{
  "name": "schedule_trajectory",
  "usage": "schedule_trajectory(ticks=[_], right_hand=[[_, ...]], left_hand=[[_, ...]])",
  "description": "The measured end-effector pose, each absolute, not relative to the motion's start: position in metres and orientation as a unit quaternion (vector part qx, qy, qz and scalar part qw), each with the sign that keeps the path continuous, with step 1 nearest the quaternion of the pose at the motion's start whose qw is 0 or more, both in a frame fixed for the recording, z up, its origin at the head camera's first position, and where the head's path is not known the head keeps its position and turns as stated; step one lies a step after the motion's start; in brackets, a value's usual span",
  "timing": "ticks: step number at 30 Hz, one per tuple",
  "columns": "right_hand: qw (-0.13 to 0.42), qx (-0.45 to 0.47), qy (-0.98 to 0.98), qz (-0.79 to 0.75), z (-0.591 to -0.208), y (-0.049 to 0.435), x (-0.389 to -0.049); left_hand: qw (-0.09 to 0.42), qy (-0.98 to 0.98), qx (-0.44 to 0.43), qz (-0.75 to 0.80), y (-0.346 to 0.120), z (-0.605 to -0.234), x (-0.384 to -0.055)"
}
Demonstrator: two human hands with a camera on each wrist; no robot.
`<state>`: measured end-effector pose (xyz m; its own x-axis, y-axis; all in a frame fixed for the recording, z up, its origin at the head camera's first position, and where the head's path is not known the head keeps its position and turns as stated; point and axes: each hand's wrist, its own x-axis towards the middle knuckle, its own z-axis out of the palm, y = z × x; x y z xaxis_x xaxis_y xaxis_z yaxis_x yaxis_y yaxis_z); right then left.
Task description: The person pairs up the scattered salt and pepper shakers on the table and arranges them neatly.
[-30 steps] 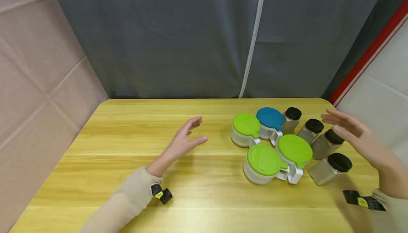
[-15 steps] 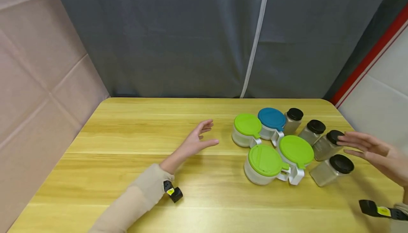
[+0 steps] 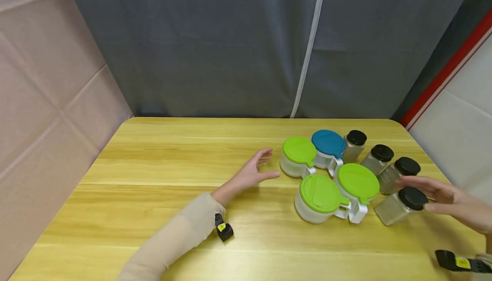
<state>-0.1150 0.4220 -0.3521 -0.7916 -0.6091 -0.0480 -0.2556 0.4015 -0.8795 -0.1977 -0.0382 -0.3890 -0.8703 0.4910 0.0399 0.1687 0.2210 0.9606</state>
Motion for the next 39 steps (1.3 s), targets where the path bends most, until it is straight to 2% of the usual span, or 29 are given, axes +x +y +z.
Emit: schedule_trajectory(ticks=[10,21,27,39], right_hand=[[0.184,-0.259,0.839,-0.441,-0.357,0.411,-0.114],[0.196,-0.276,0.79,-0.511,-0.368,0.421,-0.113],[0.223,-0.277,0.74,-0.571,-0.37,0.423,-0.114],[0.211,-0.307,0.715,-0.591,-0.374,0.422,-0.114]], left_hand=[[0.147,0.785,0.188,0.572,-0.013,-0.393,-0.209],[0.141,0.786,0.176,0.575,0.012,-0.397,-0.225],[0.121,0.799,0.179,0.562,0.021,-0.398,-0.231],[0.077,0.8,0.195,0.562,0.03,-0.398,-0.233]])
